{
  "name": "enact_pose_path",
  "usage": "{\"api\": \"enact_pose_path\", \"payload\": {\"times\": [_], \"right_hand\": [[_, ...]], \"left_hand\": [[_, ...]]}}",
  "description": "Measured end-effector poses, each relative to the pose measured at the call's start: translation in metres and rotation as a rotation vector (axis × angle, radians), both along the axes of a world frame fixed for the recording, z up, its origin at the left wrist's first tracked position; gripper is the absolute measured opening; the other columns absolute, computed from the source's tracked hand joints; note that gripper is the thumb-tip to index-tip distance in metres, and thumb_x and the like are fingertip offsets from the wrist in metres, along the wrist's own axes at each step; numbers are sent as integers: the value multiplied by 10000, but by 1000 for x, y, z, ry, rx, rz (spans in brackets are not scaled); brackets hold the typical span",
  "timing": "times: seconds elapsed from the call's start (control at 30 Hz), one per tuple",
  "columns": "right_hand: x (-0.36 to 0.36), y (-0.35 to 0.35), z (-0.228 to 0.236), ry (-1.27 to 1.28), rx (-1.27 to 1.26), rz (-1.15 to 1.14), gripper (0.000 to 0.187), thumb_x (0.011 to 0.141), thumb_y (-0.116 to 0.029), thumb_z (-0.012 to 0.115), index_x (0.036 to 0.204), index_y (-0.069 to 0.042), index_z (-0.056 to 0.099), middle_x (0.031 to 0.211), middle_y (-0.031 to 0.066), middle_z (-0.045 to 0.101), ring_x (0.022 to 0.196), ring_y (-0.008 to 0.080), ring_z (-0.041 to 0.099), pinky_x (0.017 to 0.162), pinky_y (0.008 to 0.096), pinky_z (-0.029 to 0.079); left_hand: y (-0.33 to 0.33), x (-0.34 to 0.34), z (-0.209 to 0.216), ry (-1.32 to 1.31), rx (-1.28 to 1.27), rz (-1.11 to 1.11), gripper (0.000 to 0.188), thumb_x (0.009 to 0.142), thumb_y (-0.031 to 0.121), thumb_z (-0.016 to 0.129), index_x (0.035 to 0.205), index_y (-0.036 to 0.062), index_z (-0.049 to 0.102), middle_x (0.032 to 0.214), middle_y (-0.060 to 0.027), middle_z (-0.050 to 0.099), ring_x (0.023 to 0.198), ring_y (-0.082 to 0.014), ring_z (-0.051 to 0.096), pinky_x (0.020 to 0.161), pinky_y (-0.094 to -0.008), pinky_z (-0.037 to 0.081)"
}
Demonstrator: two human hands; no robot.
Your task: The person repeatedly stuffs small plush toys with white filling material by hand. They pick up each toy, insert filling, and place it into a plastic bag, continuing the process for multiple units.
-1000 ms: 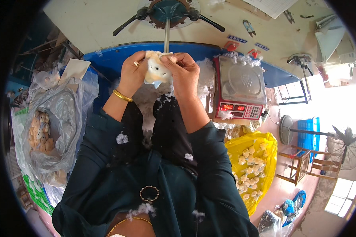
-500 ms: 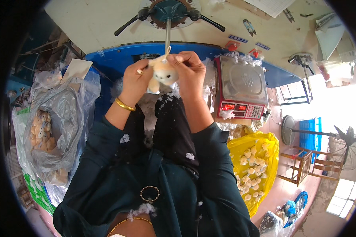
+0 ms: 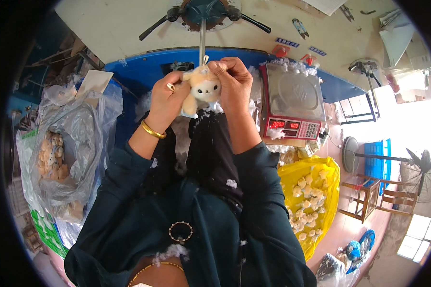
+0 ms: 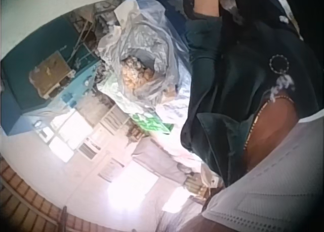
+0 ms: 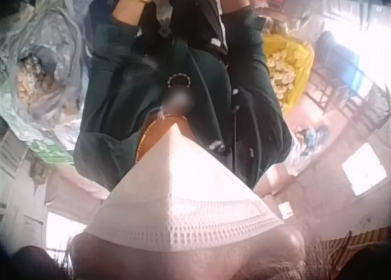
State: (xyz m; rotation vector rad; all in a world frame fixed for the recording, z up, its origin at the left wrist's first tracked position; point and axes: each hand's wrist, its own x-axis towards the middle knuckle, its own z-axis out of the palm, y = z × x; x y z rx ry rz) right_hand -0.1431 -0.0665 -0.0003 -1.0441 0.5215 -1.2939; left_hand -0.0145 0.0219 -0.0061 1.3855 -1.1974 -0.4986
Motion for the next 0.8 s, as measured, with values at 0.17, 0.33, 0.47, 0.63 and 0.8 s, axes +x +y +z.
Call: {"api": "enact_pose_path", "payload": {"times": [0.17, 0.33, 0.47, 0.63, 0.8], "right_hand": [[-74, 15, 11, 635, -188, 21, 171, 734, -43, 751, 743, -31, 580, 708, -53, 524, 671, 48, 492, 642, 202, 411], [-208, 26, -5, 1764, -613, 731, 224, 711, -160, 761, 911, -79, 702, 802, 89, 667, 702, 224, 636, 641, 318, 501], [-146, 55, -4, 1182, -310, 324, 471, 670, -129, 814, 1098, -44, 637, 876, 96, 653, 767, 166, 644, 678, 308, 515], [-58, 58, -11, 981, -183, 221, 358, 724, -185, 786, 976, -6, 606, 878, 96, 636, 721, 187, 620, 653, 309, 509], [-34, 51, -27, 823, -471, -164, 240, 710, -117, 729, 892, -40, 595, 773, 103, 607, 654, 266, 618, 616, 336, 498]], "left_hand": [[12, 9, -5, 498, 102, -244, 206, 891, 199, 598, 877, -4, 630, 755, -48, 599, 664, -102, 564, 604, -240, 459], [9, 19, -10, 979, 241, -459, 290, 914, 256, 573, 961, -20, 647, 825, -66, 635, 713, -133, 612, 655, -246, 502], [6, 2, -18, 1038, 259, -432, 234, 901, 206, 600, 996, -5, 638, 939, -69, 639, 847, -155, 620, 765, -273, 506], [12, -16, -16, 757, 190, -347, 247, 826, 73, 684, 1052, 11, 607, 1007, -53, 620, 923, -145, 592, 818, -262, 484], [23, 18, -17, 440, 162, -7, 197, 855, 152, 676, 970, 21, 583, 879, -42, 619, 804, -113, 584, 702, -257, 492]]}}
